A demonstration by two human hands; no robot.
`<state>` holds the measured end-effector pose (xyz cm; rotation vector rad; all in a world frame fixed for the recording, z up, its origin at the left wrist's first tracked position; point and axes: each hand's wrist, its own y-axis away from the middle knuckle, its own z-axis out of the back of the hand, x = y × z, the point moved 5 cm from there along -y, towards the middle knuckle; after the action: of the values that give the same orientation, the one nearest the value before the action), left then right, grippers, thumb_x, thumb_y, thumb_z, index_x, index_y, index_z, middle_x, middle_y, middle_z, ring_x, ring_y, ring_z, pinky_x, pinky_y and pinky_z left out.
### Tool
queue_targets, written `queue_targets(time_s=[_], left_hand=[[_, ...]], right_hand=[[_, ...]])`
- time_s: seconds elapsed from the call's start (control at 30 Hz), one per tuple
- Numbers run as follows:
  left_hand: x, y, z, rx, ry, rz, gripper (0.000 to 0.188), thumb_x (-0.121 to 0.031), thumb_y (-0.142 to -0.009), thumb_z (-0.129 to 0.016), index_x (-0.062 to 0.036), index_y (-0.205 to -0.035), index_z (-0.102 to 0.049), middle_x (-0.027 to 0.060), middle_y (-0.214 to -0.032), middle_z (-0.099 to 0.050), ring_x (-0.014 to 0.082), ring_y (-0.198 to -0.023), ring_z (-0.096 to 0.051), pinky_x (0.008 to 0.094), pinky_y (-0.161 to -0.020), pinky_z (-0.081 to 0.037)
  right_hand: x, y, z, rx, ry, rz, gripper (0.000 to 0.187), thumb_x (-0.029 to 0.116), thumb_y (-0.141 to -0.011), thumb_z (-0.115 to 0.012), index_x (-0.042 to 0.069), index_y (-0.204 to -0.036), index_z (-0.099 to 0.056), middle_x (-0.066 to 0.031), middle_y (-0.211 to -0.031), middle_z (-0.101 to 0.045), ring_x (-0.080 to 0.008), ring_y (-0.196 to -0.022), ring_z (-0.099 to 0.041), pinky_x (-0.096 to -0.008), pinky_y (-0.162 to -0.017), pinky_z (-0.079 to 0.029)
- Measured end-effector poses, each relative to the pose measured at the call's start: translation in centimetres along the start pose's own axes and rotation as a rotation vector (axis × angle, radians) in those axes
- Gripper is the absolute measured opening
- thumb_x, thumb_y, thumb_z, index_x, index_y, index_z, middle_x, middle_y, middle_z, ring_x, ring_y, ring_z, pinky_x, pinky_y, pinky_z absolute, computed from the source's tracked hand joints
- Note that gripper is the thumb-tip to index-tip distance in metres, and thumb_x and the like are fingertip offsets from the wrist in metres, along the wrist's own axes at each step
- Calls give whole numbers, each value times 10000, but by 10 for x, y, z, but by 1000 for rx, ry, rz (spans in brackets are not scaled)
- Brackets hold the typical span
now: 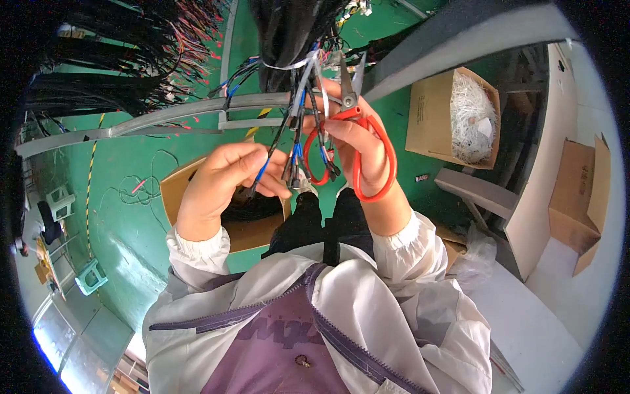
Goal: Use a wire stripper to process cable ends on large wire bundles in a factory environment.
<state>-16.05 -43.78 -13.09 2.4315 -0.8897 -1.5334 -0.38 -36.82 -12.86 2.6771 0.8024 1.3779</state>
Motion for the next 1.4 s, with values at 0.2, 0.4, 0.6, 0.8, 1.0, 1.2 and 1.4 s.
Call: queue_targets(time_s=[0.2,0.4,0.6,0.8,1.0,1.2,1.4], left_hand=[[5,12,4,77,22,-10,409,-302,-954,-433,76,-1062,-546,167,-1003,-643,188,-821,-644,269,-716,-490],[10,8,5,38,-59,-111,353,-290,-914,-529,50,-971,-607,104,-886,-650,127,-705,-600,241,-655,-470],[3,9,1,37,-97,-27,257,-210,-850,-617,45,-859,-650,61,-723,-617,93,-545,-498,226,-544,-404],[-4,9,-14,32,48,20,232,-208,-825,-651,19,-786,-629,66,-711,-620,73,-491,-486,197,-484,-390],[-1,10,-17,43,162,62,229,-205,-830,-645,15,-779,-612,72,-706,-613,71,-480,-484,193,-455,-380],[3,8,-16,47,109,3,266,-253,-844,-629,-5,-747,-635,42,-702,-615,61,-566,-506,198,-505,-387],[0,5,-12,59,-123,-115,318,-311,-878,-582,-34,-736,-651,4,-697,-616,35,-647,-478,193,-565,-354]], right_hand=[[-1,-2,0,2,13,-11,509,22,-744,-474,-26,-1250,-450,-133,-1094,-580,-206,-922,-557,-336,-878,-430],[3,-1,-4,39,32,4,498,22,-760,-441,-17,-1256,-446,-192,-1169,-547,-216,-1000,-551,-319,-900,-422],[3,-2,-7,86,59,27,532,48,-760,-425,-22,-1287,-417,-212,-1190,-533,-218,-1009,-549,-326,-898,-422],[1,-2,-6,32,70,33,530,51,-762,-428,-8,-1289,-422,-219,-1211,-521,-205,-943,-561,-329,-865,-435],[-1,-2,-6,60,31,10,528,52,-768,-427,4,-1294,-418,-223,-1217,-517,-201,-931,-570,-329,-865,-445],[-1,-2,-5,59,37,23,531,48,-767,-424,-1,-1296,-412,-218,-1214,-520,-197,-929,-575,-326,-857,-454],[-1,-4,-4,59,40,23,515,44,-772,-425,-17,-1283,-419,-214,-1211,-523,-199,-971,-558,-306,-883,-430]])
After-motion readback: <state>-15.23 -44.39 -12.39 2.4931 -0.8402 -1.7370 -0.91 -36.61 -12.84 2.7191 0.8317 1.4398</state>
